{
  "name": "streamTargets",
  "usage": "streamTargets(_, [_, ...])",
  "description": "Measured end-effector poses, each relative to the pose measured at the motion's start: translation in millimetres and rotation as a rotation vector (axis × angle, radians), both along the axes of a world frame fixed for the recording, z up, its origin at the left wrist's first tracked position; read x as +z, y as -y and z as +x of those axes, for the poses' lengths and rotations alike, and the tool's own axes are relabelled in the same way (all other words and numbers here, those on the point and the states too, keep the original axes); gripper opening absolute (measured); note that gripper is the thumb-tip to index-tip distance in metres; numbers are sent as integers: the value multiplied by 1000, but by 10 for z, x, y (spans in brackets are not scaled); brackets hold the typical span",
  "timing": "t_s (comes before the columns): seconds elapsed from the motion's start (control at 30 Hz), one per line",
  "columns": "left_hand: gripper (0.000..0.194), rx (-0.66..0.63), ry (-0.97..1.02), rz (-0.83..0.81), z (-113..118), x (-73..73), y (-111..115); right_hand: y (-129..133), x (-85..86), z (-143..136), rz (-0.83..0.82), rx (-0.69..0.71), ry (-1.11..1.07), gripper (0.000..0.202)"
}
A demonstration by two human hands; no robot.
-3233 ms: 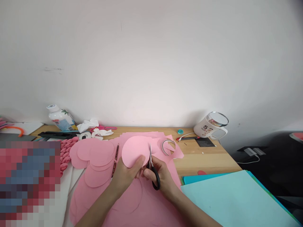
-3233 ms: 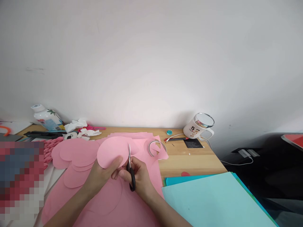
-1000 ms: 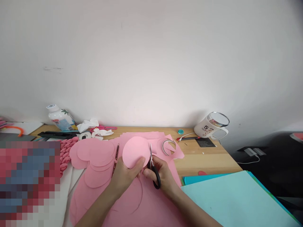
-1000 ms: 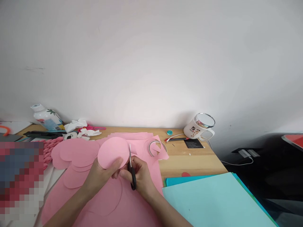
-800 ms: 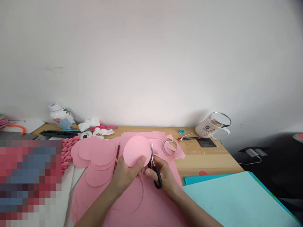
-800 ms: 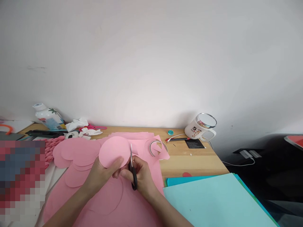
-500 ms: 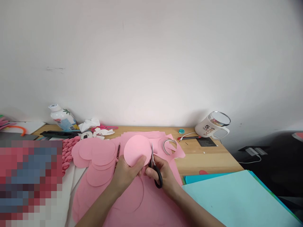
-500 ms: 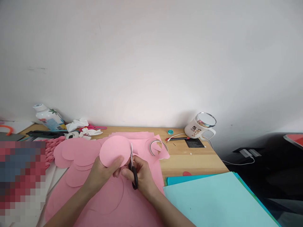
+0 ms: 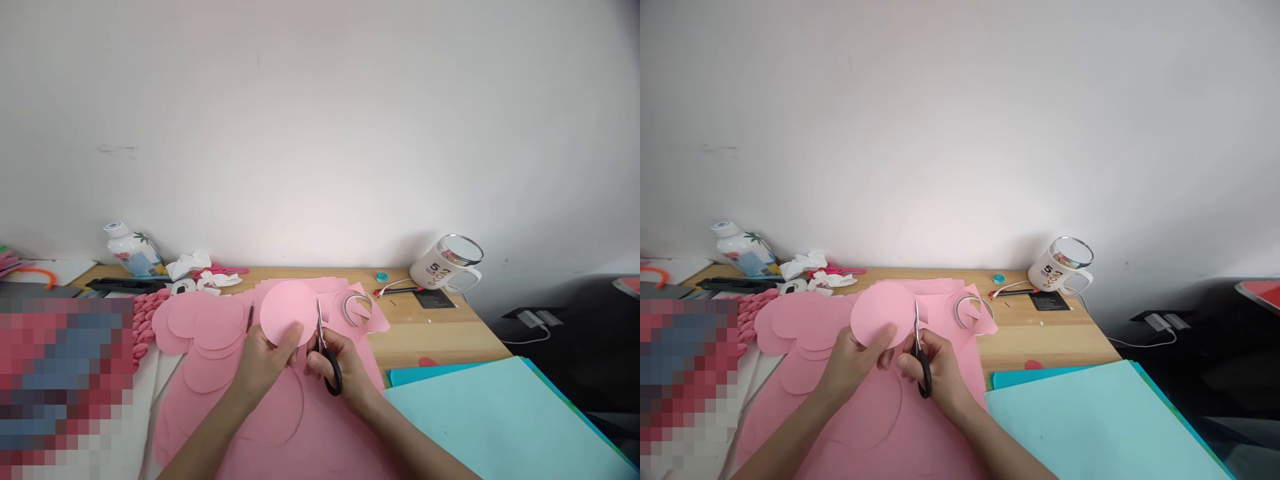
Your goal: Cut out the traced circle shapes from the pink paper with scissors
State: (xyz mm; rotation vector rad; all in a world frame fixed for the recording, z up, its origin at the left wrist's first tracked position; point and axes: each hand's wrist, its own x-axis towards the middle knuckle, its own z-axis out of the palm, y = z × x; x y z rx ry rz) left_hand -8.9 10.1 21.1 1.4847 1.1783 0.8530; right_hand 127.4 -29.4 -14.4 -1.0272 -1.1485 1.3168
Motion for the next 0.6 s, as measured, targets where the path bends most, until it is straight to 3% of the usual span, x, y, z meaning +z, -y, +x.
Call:
streamTargets(0.3, [45, -13, 55, 13, 13, -1, 9, 10, -11, -30, -7, -10, -16, 14])
streamTargets(0.6, [38, 10, 63, -31, 73, 45, 50, 7, 68, -67, 41, 12, -21, 29])
